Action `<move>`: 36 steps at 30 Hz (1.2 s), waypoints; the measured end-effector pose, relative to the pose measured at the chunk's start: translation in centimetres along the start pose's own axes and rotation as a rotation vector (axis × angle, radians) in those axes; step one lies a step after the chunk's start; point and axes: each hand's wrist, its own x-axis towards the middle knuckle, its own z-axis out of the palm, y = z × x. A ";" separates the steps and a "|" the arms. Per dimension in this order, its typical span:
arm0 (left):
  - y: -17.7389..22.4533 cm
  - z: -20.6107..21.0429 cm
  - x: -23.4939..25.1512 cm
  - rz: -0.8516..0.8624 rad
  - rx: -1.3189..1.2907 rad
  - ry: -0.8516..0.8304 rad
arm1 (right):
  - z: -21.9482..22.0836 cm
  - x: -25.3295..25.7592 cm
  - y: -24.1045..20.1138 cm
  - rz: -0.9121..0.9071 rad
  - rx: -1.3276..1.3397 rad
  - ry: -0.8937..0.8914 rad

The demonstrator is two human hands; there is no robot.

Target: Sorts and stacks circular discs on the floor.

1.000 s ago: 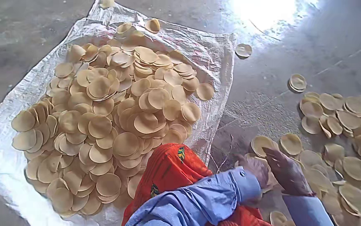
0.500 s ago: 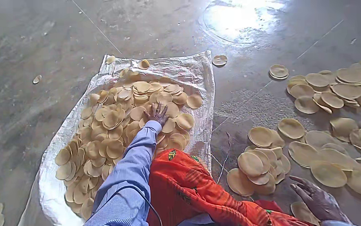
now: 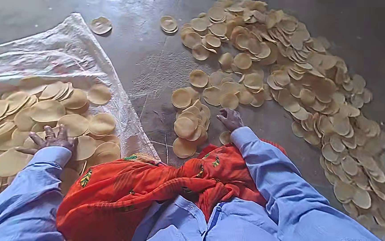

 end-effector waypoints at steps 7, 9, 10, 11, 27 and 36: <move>17.2 -7.9 -9.4 0.470 -0.547 -0.115 | 2.4 3.3 -2.1 -0.208 -0.055 0.021; 23.5 -5.6 -12.8 0.484 -0.735 -0.294 | 3.3 4.6 -2.8 -0.241 -0.051 0.065; 26.1 -4.2 -14.1 0.486 -0.720 -0.317 | 3.6 5.2 -3.1 -0.256 -0.046 0.083; 28.2 -3.0 -15.0 0.474 -0.688 -0.322 | 3.8 5.8 -3.3 -0.266 -0.041 0.088; 30.9 -1.4 -12.3 0.499 -1.277 0.078 | -0.6 5.1 -8.7 -0.570 0.322 0.190; 30.9 -2.4 -11.6 0.735 -1.943 -0.656 | -0.4 2.7 -11.5 -0.655 0.894 -0.362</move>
